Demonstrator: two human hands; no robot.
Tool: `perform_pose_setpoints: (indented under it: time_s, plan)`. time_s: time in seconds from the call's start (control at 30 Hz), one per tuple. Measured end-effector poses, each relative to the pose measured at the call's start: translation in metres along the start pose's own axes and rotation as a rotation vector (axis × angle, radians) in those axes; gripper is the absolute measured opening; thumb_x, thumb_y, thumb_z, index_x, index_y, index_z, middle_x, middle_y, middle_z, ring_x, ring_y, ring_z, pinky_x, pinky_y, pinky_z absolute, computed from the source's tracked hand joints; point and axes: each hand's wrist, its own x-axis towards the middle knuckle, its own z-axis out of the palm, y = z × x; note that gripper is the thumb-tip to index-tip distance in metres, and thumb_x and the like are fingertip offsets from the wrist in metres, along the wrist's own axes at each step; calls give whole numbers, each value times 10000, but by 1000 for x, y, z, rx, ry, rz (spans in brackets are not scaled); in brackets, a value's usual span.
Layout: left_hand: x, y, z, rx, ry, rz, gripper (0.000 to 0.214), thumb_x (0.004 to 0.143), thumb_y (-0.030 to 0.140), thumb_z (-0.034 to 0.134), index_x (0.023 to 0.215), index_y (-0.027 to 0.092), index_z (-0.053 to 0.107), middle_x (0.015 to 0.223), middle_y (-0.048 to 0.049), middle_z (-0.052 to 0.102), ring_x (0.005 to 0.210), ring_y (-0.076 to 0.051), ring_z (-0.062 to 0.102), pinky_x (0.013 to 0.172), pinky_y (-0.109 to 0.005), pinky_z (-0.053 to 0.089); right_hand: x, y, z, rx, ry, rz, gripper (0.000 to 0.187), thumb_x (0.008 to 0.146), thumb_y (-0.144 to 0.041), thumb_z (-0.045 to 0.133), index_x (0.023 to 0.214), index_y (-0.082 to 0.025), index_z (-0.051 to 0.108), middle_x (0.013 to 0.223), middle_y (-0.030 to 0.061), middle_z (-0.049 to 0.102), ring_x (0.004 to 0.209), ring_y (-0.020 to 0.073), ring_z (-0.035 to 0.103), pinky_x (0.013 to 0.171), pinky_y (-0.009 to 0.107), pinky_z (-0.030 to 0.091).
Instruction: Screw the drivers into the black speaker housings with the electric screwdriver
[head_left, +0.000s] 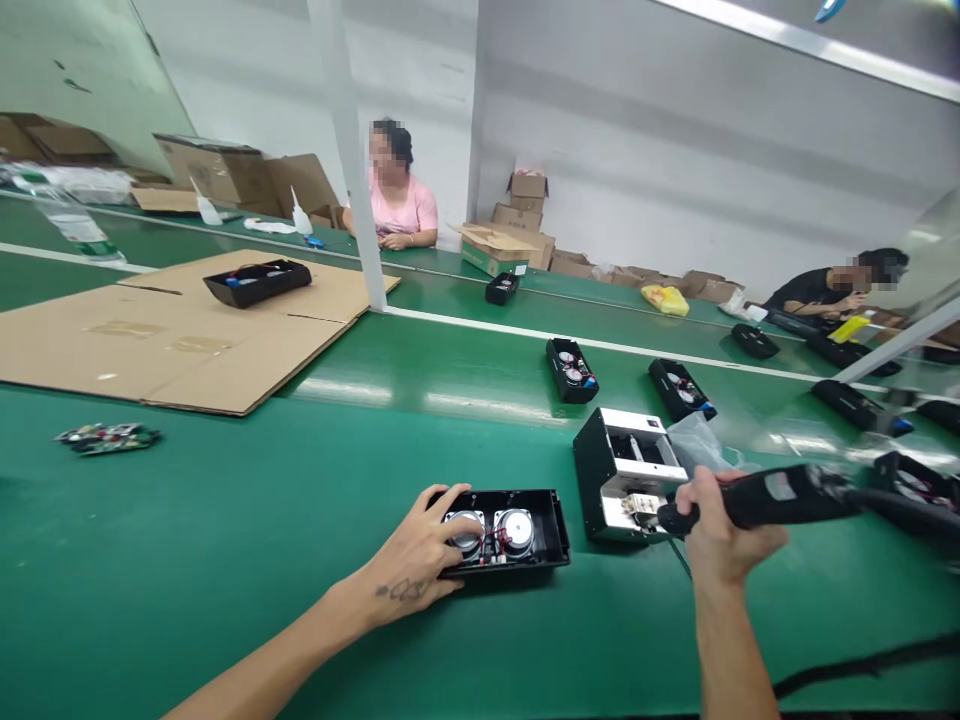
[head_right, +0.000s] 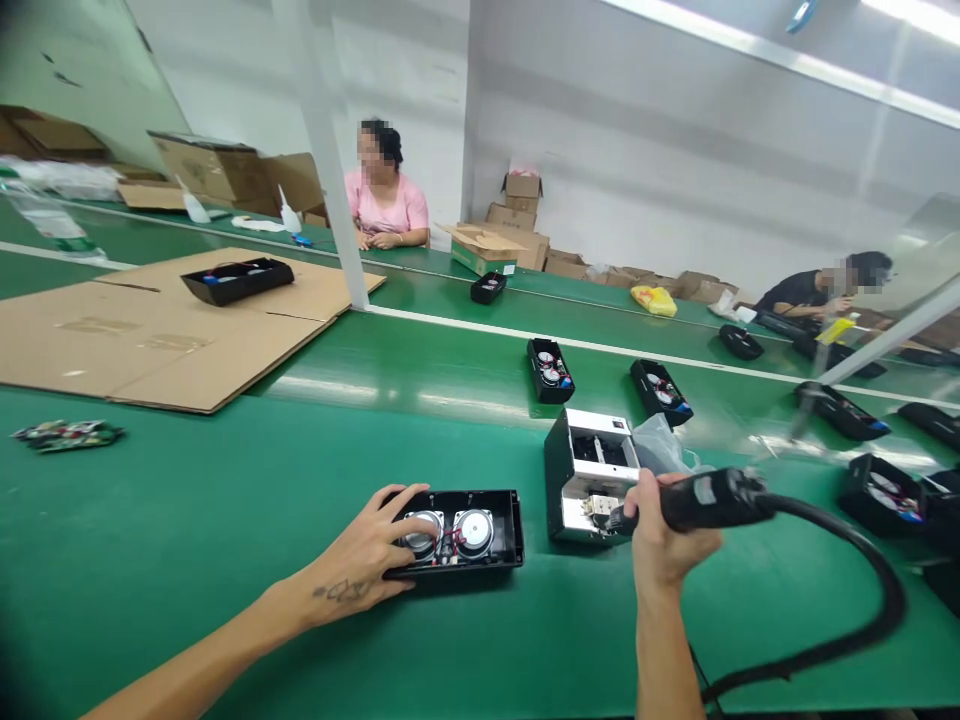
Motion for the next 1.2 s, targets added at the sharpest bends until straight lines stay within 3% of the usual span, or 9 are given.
perform_pose_setpoints:
  time_s: [0.13,0.3,0.43,0.6,0.87,1.2]
  plan:
    - [3,2,0,4,-13,-1,168,823,429,911,872,281,848,1355,-3,729,1523,-413,405,1203,-579,325,-11,-1,1,-29,-222,160,390,739,-396,938,828,-193,617,543,-82,556,418,119,523,485,291,412]
    - [3,5,-3,-2,-51,-5,198,835,444,903,854,259,835,1358,9,737,1511,-423,417,1189,-581,318,-75,-39,26,398,-500,354,215,881,-281,808,986,-221,629,568,-103,506,396,79,470,458,243,384]
    - [4,7,-7,3,-69,-6,211,850,451,891,823,252,826,1370,16,735,1518,-426,404,1191,-589,310,-129,-63,64,603,-626,350,112,980,-239,680,1074,-254,622,583,-106,497,406,71,468,463,230,405]
    - [4,10,-8,-6,-61,-17,180,864,438,874,864,263,834,1369,20,738,1509,-416,405,1183,-577,325,-155,-60,94,609,-814,296,85,1045,-237,629,1104,-269,576,603,-113,530,421,74,501,478,220,435]
    - [4,10,-8,-41,-36,-19,157,841,403,898,949,303,846,1336,27,751,1485,-410,425,1205,-577,309,-168,-53,98,560,-854,382,128,1037,-252,666,1110,-270,563,619,-116,538,438,75,519,470,212,444]
    - [3,11,-8,-59,-28,-30,121,840,357,891,923,285,840,1329,29,750,1484,-406,430,1194,-573,314,-176,-54,100,509,-859,443,124,1041,-291,673,1081,-275,557,637,-112,521,469,74,523,514,226,435]
